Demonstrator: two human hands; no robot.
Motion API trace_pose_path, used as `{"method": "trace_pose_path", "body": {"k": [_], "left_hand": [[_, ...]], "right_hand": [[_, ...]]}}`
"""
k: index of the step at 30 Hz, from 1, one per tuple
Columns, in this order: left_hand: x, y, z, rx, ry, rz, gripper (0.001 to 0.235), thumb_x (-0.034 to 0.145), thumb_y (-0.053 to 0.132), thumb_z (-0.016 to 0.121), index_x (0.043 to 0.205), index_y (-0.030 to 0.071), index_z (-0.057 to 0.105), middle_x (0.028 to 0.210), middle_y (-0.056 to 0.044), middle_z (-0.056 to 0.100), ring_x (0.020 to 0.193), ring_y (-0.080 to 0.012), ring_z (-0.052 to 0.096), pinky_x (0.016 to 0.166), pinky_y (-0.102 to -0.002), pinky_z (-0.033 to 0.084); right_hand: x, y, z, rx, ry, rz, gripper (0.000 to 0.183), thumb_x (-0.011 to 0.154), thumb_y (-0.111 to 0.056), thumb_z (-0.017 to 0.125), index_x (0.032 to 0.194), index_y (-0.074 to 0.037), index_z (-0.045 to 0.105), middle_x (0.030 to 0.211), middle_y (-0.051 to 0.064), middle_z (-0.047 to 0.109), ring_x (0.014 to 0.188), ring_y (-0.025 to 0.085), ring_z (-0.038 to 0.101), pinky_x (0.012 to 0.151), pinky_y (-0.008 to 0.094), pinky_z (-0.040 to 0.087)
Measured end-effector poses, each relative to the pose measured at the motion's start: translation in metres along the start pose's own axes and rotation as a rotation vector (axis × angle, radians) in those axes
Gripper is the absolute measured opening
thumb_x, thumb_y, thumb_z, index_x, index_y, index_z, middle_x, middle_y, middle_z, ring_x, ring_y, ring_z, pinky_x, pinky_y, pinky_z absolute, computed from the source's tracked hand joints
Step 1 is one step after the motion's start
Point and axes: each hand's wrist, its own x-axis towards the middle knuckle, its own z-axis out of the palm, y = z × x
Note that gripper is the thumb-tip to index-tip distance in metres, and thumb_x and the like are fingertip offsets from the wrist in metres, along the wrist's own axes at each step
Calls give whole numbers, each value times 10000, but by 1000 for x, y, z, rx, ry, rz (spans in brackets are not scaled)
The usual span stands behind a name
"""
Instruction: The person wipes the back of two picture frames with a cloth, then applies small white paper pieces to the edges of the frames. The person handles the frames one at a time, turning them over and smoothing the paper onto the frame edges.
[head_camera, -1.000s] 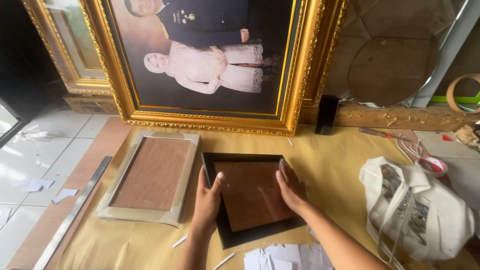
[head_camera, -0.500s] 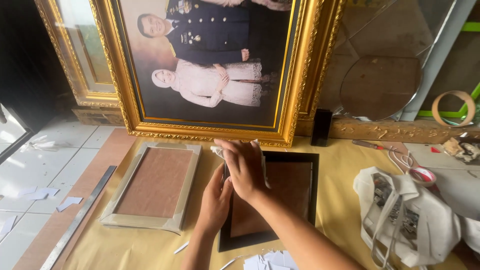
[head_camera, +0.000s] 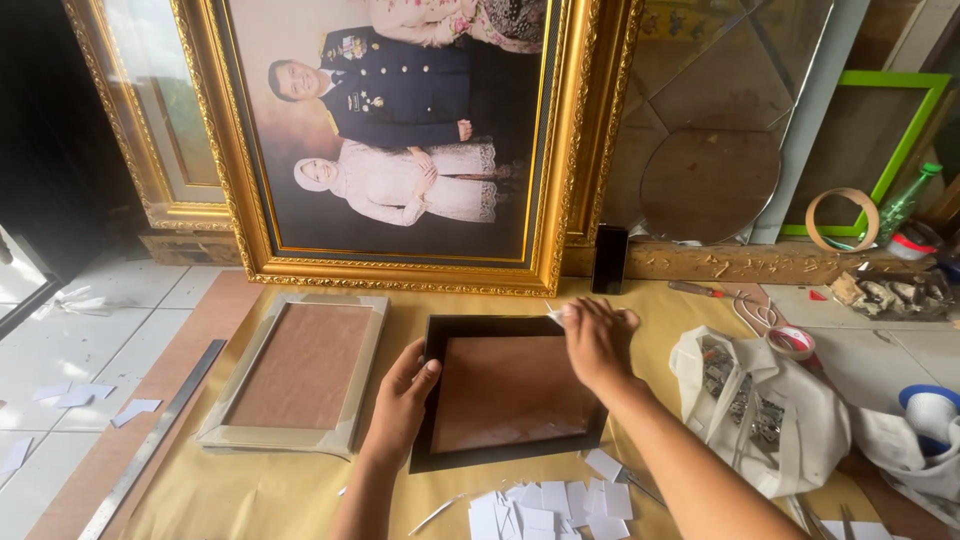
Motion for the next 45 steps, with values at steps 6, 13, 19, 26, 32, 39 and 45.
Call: {"method": "trace_pose_path", "body": {"k": [6, 13, 19, 26, 32, 39, 45], "left_hand": [[-4, 1, 2, -87, 97, -167, 478, 1045, 320, 640, 1502, 189, 699, 1549, 8, 726, 1462, -142, 630, 1236, -333, 445], [-16, 18, 9, -91, 114, -224, 474, 1051, 357, 554, 1476, 171, 652, 1430, 9, 703, 1347, -150, 614, 1168, -312, 426], [-26, 15, 11, -32, 101, -167, 597, 1129, 566, 341, 1362, 146, 696, 1355, 5, 686, 1347, -114, 601, 1251, -340, 428], [-4, -13, 21, -239, 99, -541, 846, 943, 837, 250, 1367, 178, 567, 1376, -112, 635, 1256, -310, 601, 1200, -607, 427], [1, -4, 28, 152, 42, -511, 634, 1068, 688, 380, 1057, 185, 765, 1047, -103, 775, 976, -256, 669, 900, -385, 518], [-18, 80, 44, 414, -80, -1, 590, 1069, 588, 376, 1375, 236, 738, 1133, -46, 849, 1093, -215, 755, 966, -344, 523], [-10, 58, 55, 281, 89, 108, 487, 1134, 496, 363, 1243, 183, 720, 949, 14, 690, 918, -182, 588, 856, -363, 458]], "right_hand": [[-18, 103, 18, 17, -25, 181, 603, 1203, -384, 163, 1098, -169, 716, 1081, 60, 744, 1167, 325, 657, 994, 472, 363], [-26, 7, -33, 1080, 163, 1148, 593, 1171, -568, 392, 1475, -159, 696, 1344, 156, 779, 1257, 282, 732, 1052, 396, 584], [-2, 16, -20, 852, 210, 1338, 783, 1151, -722, 287, 1137, -122, 790, 1099, 136, 784, 1054, 370, 731, 938, 463, 537], [78, -1, -72, 457, 451, 696, 719, 1225, -530, 318, 837, -129, 770, 835, 134, 792, 756, 337, 708, 704, 475, 463], [90, -79, -100, 383, 382, 322, 635, 1250, -438, 370, 871, -124, 772, 632, 18, 669, 505, 143, 561, 468, 290, 390], [75, -138, -74, 266, 398, -39, 546, 1198, -365, 374, 926, -135, 787, 804, 57, 815, 687, 298, 767, 590, 447, 536], [67, -172, -79, 396, 277, -17, 552, 1163, -538, 422, 809, -173, 636, 686, -33, 762, 582, 249, 714, 571, 424, 491]]}}
